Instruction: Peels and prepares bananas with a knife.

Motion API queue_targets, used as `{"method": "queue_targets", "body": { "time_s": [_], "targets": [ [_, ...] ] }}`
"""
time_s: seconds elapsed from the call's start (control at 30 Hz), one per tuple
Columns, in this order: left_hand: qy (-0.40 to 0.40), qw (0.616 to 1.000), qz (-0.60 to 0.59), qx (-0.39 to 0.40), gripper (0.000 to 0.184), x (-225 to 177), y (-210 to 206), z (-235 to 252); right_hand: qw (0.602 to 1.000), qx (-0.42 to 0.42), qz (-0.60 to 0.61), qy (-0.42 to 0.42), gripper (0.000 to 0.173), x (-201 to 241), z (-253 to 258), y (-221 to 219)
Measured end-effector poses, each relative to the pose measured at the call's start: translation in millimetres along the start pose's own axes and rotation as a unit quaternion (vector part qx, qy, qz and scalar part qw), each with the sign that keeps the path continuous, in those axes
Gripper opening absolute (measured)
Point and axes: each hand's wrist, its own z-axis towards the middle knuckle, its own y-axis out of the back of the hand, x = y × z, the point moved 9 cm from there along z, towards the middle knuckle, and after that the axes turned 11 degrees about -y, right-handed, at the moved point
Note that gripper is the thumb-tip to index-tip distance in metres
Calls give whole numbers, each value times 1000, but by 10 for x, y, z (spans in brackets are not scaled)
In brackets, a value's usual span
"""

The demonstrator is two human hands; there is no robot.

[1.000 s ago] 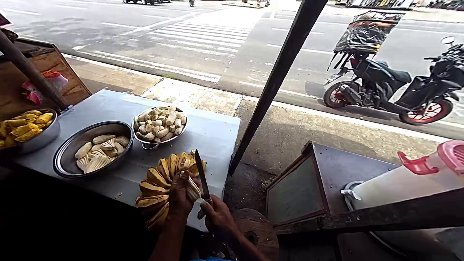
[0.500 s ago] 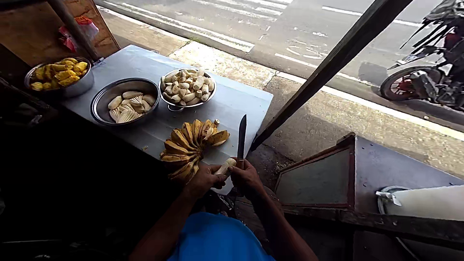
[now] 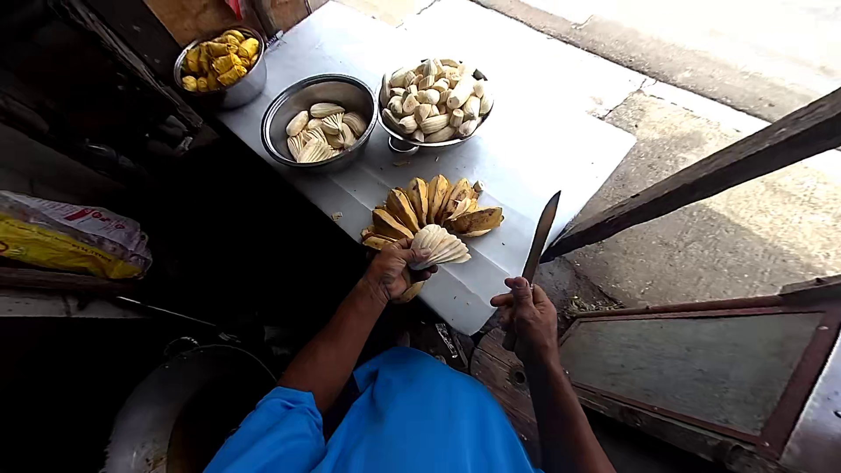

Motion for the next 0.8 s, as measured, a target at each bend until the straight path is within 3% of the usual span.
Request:
{"method": "queue_targets", "body": {
  "time_s": [0.1, 0.17, 0.27, 0.33, 0.4, 0.5, 0.57, 0.67, 0.8],
  "targets": [
    [-176, 983, -12, -52, 27, -1001, 315, 349, 1000, -10, 17, -9, 35, -66, -29, 79],
    [-304, 941, 37, -146, 42, -1708, 696, 484, 1000, -11, 26, -5, 35, -79, -67, 112],
    [-393, 870, 152, -256, 64, -2146, 1022, 451, 999, -14, 43, -5, 38, -118, -95, 146],
    [-428, 827, 276, -238, 60, -1980, 765, 472, 998, -14, 54, -9, 44, -188, -85, 147],
    [-418, 772, 449, -167, 59, -1464, 254, 544, 998, -7, 60, -26, 54, -289, -80, 118],
    [-351, 627, 693, -57, 82, -480, -427, 650, 998, 13, 52, -44, 65, -390, -84, 52],
    [-271, 554, 787, -25, 98, -108, -595, 856, 998, 20, 51, -43, 67, -427, -90, 27],
    [-224, 516, 826, -30, 105, 7, -649, 1044, 997, 22, 59, -50, 67, -500, -81, 26],
    [-196, 522, 829, -52, 99, -46, -637, 1113, 995, 24, 69, -72, 67, -610, -81, -41]
  ]
}}
